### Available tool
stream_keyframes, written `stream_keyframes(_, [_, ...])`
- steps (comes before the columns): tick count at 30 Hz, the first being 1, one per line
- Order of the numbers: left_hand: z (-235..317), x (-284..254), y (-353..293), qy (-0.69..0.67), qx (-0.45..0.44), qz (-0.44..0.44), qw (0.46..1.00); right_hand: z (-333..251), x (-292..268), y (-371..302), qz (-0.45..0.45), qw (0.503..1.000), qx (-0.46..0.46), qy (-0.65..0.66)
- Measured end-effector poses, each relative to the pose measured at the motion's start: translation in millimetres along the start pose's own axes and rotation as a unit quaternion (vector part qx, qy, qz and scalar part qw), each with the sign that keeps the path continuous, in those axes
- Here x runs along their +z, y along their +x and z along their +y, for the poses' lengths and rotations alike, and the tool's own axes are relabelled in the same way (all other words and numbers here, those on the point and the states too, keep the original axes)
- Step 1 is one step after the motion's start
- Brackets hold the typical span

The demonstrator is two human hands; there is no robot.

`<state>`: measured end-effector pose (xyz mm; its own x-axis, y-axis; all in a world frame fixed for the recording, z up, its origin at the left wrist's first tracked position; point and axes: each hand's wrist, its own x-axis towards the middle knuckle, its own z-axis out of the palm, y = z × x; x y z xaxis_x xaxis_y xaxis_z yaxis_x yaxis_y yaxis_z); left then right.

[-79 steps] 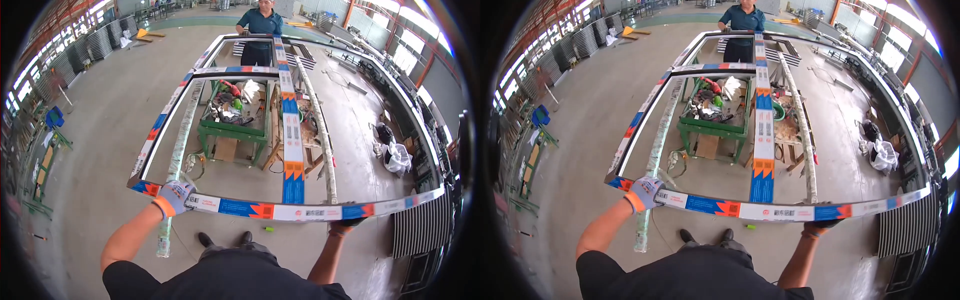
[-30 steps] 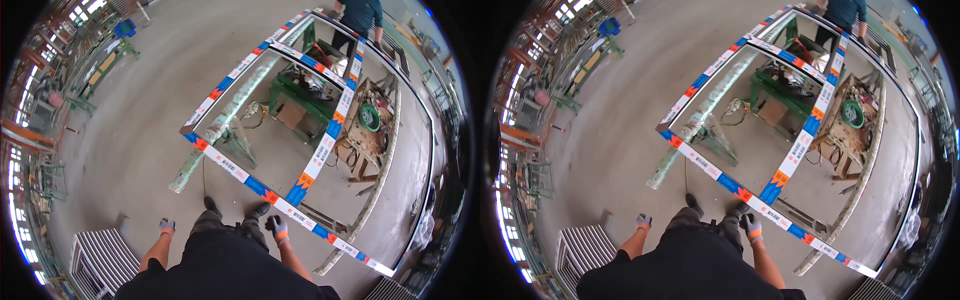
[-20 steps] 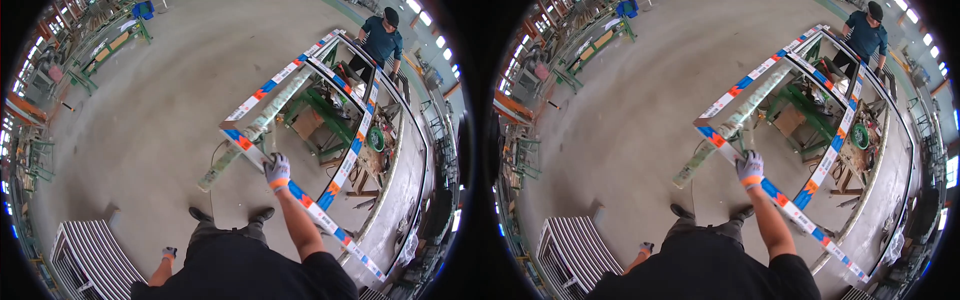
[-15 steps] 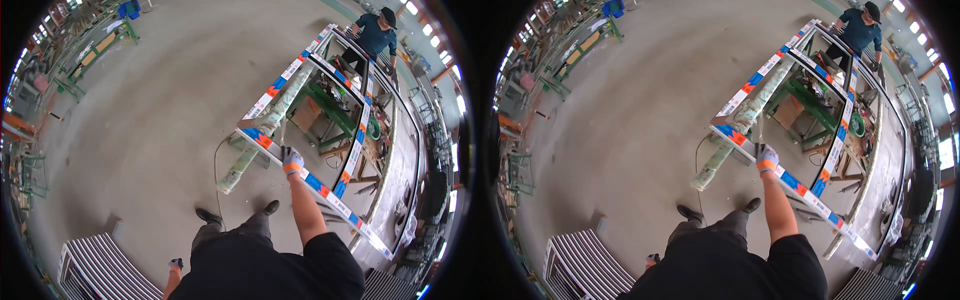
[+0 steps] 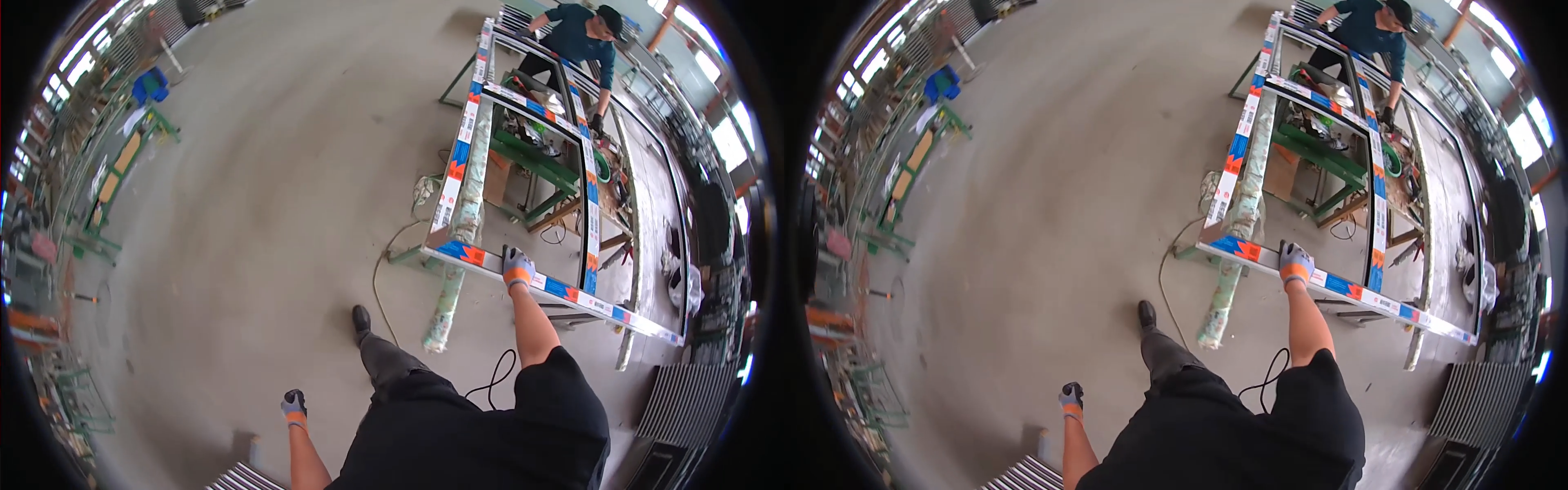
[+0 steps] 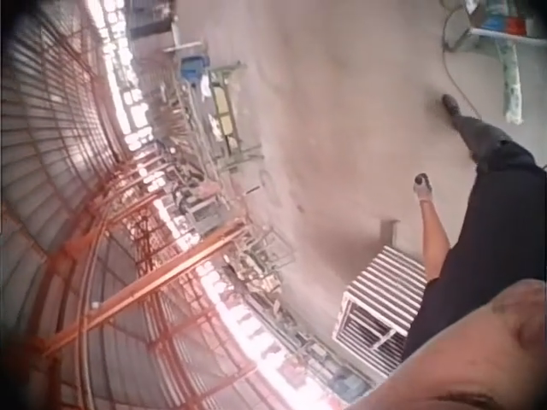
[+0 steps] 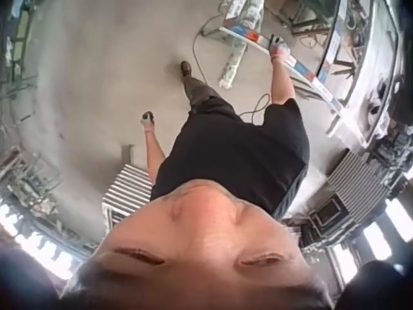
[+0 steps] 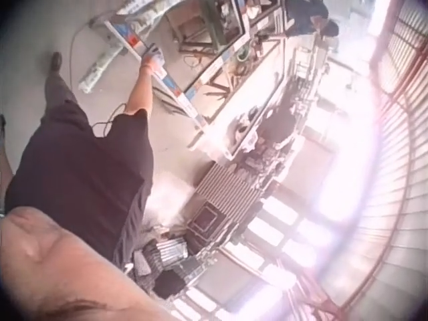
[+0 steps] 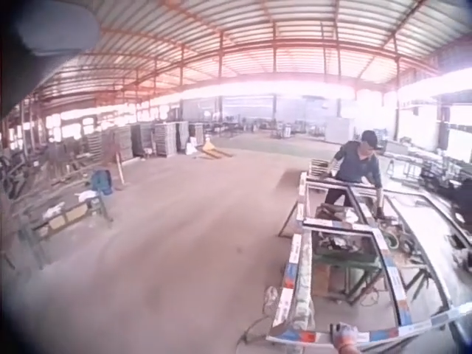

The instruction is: Assembling and securing components of a large metal window frame using a mallet and power drill.

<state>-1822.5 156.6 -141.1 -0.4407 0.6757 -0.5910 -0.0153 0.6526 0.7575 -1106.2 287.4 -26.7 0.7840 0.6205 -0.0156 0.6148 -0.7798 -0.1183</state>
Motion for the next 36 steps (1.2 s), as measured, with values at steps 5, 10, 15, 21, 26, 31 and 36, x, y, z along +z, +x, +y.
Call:
stream_keyframes(5, [39,-1,91,0.045,0.027,0.016,0.999,-8,-3,-1,0.011,0.999,0.036,0.01])
stream_keyframes(10, [48,-23,169,-0.034,-0.139,-0.04,0.989,-10,2,8,0.015,0.999,0.043,0.023])
stream_keyframes(15, [110,-17,222,-0.009,-0.236,-0.156,0.959,-25,1,22,-0.023,0.992,0.127,-0.005])
stream_keyframes(21, [202,58,331,0.129,-0.205,-0.127,0.962,-139,8,110,0.064,0.954,0.219,0.195])
stream_keyframes(26, [335,195,474,0.231,-0.152,-0.116,0.954,-274,43,188,0.106,0.954,0.233,0.154])
stream_keyframes(31, [498,379,568,0.285,-0.042,-0.186,0.939,-302,23,215,0.062,0.925,0.363,0.093])
stream_keyframes(36, [640,595,640,0.28,0.102,-0.291,0.909,-304,25,221,0.027,0.919,0.391,0.049])
